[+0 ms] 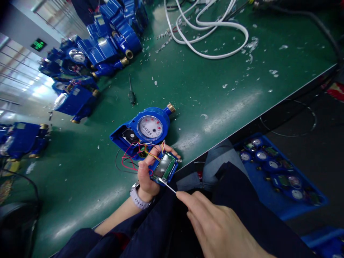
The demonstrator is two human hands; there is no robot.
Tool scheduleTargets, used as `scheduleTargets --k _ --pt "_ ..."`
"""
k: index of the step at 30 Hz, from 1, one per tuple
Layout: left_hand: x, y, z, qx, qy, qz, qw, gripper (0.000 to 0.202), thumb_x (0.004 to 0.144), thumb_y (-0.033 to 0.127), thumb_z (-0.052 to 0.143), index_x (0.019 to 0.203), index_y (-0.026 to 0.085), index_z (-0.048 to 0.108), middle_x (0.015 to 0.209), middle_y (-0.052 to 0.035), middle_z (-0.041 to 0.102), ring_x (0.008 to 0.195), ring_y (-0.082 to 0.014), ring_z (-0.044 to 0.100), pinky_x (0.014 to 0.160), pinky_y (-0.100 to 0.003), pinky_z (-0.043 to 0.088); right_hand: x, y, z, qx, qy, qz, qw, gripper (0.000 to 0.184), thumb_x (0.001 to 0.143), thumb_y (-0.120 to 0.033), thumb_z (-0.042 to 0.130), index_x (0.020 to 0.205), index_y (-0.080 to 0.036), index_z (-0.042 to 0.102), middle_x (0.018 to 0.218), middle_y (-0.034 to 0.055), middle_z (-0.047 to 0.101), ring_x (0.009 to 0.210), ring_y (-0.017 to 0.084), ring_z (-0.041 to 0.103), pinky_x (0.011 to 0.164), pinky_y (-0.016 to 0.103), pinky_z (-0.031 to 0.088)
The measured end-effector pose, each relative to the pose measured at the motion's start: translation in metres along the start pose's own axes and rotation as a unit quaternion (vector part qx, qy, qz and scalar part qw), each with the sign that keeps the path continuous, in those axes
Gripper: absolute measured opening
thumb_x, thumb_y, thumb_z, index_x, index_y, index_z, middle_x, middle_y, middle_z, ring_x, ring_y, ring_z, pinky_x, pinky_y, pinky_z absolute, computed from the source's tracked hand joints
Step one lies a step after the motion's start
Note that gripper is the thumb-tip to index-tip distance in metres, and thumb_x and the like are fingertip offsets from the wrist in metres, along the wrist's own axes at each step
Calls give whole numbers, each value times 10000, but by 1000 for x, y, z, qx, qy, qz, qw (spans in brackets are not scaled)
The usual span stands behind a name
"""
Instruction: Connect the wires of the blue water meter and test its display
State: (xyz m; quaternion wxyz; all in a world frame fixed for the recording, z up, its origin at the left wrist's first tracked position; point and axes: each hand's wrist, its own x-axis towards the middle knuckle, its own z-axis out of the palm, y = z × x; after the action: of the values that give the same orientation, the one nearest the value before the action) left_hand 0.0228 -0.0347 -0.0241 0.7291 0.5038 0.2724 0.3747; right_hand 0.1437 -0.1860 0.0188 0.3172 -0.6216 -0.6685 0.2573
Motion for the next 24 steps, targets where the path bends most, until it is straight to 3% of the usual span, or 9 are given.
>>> scheduleTargets --k 4,8,12,15,19,22,24 --pt "-1 -2 -1 -5 1 -3 1000 663 838 755 403 1073 173 613 978 -88 616 880 -224 612 847 -389 510 6 -8 3 168 -97 116 974 395 982 -87 296 1349 -192 395 835 -7 679 708 89 675 649 134 530" --pt "-2 -2 -2 -6 -5 -2 1000 676 835 769 393 1086 178 606 984 -87 616 903 -231 610 867 -400 506 24 -10 -3 158 -115 139 971 311 1002 -112 294 1233 -204 481 809 -8 667 718 96 662 624 150 511" --pt "-2 -1 -2 -3 -4 6 1000 674 835 772 391 1070 178 603 985 -87 613 914 -237 608 880 -414 505 48 -8 -13 116 -151 109 976 273 937 -27 353 981 -198 562 880 17 684 783 114 668 661 176 499" --pt "-2 0 -2 -3 -13 7 1000 657 839 762 396 1072 184 604 985 -85 615 901 -232 607 857 -401 514 55 -4 -14 28 -175 80 981 265 896 -5 392 930 -210 558 756 -15 660 647 132 654 557 201 442" --pt "-2 0 -3 3 -14 9 1000 655 845 754 392 1082 181 603 1000 -90 615 900 -231 607 841 -395 518 51 3 -9 -185 -135 -22 973 336 728 35 438 942 -203 543 691 -4 618 497 186 604 445 276 295" --pt "-2 -1 -3 22 -13 12 1000 655 850 752 376 1083 182 597 992 -93 621 894 -237 608 836 -409 520 48 6 -7 -224 -95 -84 966 342 718 35 426 958 -188 522 717 13 610 541 190 618 455 286 308" --pt "-3 -1 -4 35 -10 15 999 666 845 762 370 1080 181 596 979 -94 626 887 -243 611 832 -420 522 47 7 -5 -218 -92 -92 967 324 723 26 436 957 -187 508 709 5 601 542 180 614 460 285 324"
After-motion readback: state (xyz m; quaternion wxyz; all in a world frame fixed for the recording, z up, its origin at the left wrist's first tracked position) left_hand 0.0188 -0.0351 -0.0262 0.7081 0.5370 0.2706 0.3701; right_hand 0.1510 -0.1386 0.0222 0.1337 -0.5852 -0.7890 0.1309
